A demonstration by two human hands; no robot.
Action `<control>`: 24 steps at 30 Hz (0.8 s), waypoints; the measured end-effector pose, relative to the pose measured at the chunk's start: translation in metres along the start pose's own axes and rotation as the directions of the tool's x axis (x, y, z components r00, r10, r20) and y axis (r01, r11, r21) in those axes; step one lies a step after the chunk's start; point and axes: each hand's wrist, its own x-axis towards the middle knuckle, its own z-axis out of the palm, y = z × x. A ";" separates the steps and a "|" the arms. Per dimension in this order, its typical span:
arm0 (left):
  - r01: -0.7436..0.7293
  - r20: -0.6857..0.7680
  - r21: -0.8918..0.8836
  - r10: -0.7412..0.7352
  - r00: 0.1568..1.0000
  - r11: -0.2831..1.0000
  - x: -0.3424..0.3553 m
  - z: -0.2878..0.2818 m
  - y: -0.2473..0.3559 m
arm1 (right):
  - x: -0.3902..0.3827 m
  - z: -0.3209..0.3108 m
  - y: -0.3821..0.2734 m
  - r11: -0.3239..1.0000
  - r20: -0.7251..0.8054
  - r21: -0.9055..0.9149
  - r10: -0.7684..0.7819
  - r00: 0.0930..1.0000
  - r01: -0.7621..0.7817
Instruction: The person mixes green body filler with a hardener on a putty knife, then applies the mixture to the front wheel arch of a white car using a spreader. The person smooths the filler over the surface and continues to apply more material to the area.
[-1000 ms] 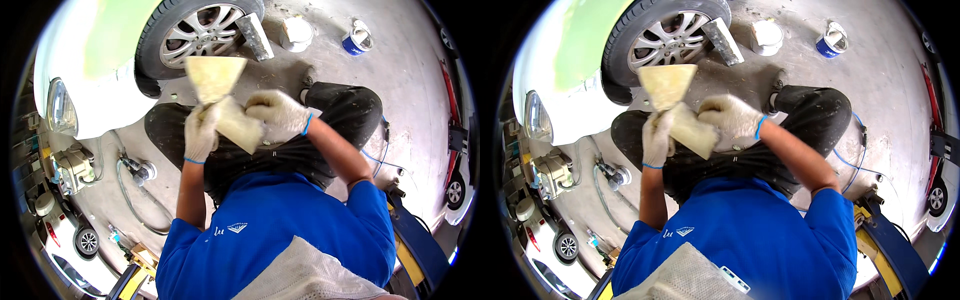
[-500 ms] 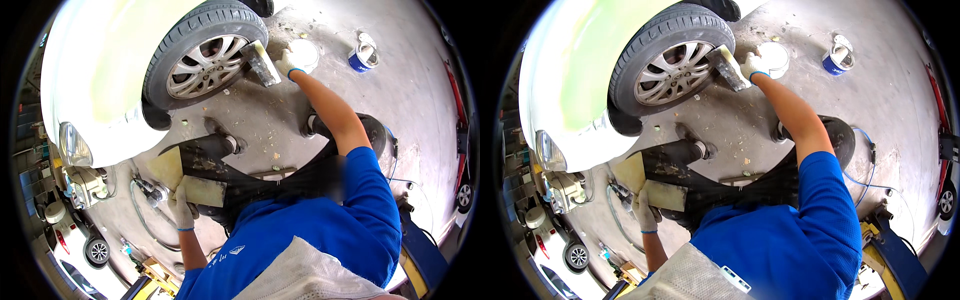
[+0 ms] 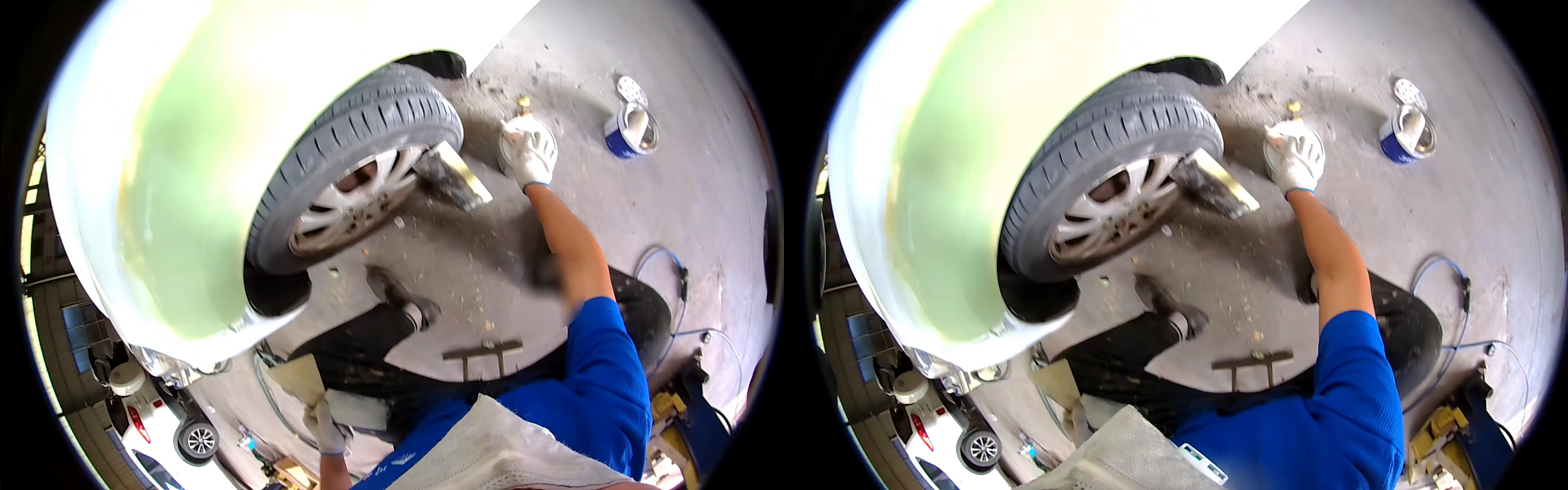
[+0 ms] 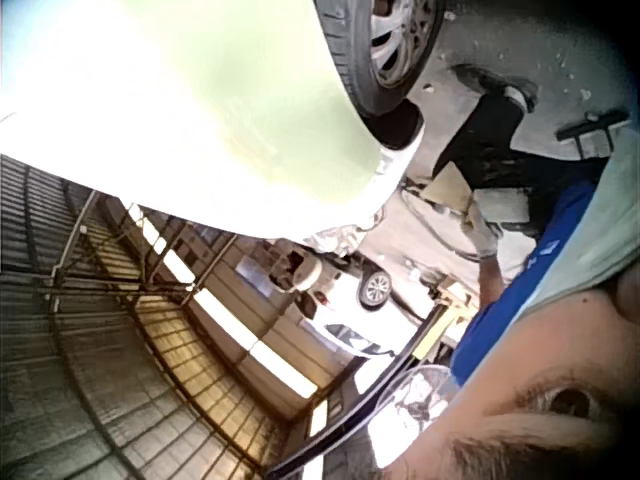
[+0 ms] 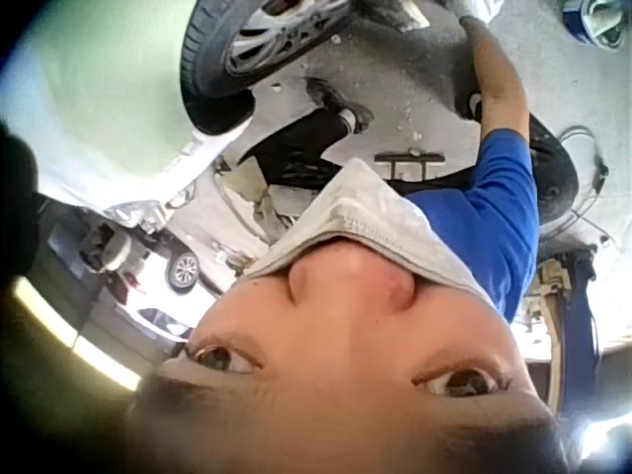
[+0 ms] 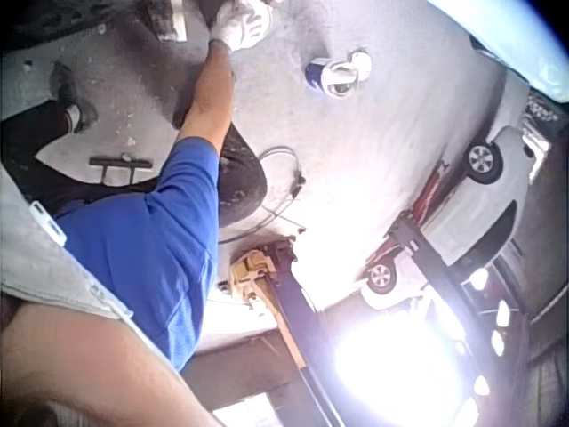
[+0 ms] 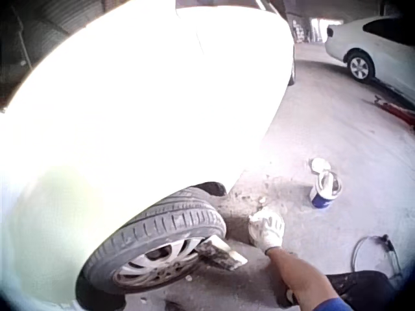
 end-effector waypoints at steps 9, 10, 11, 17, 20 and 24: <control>0.033 -0.063 -0.076 -0.038 0.997 0.997 0.017 0.007 -0.003 | 0.092 0.023 0.025 0.996 0.116 0.069 0.056 0.992 -0.065; 0.033 -0.045 -0.020 -0.034 0.998 0.999 0.014 0.010 0.004 | 0.092 0.017 0.022 0.991 0.194 0.085 0.089 0.977 -0.107; 0.038 -0.020 0.038 -0.037 0.999 0.999 0.011 0.016 0.017 | 0.087 0.023 0.025 0.995 0.133 0.066 0.062 0.989 -0.072; 0.006 -0.010 0.028 -0.005 1.000 1.000 0.007 0.015 0.016 | 0.039 0.021 0.032 0.992 0.092 0.080 0.092 0.991 -0.100; -0.055 0.041 -0.044 0.057 0.998 0.997 0.006 0.001 -0.002 | -0.006 0.017 0.032 0.983 0.110 0.095 0.147 0.983 -0.158; -0.076 -0.009 -0.177 0.075 0.997 0.981 0.007 -0.013 -0.035 | -0.062 0.019 0.031 0.969 0.107 0.135 0.193 0.975 -0.207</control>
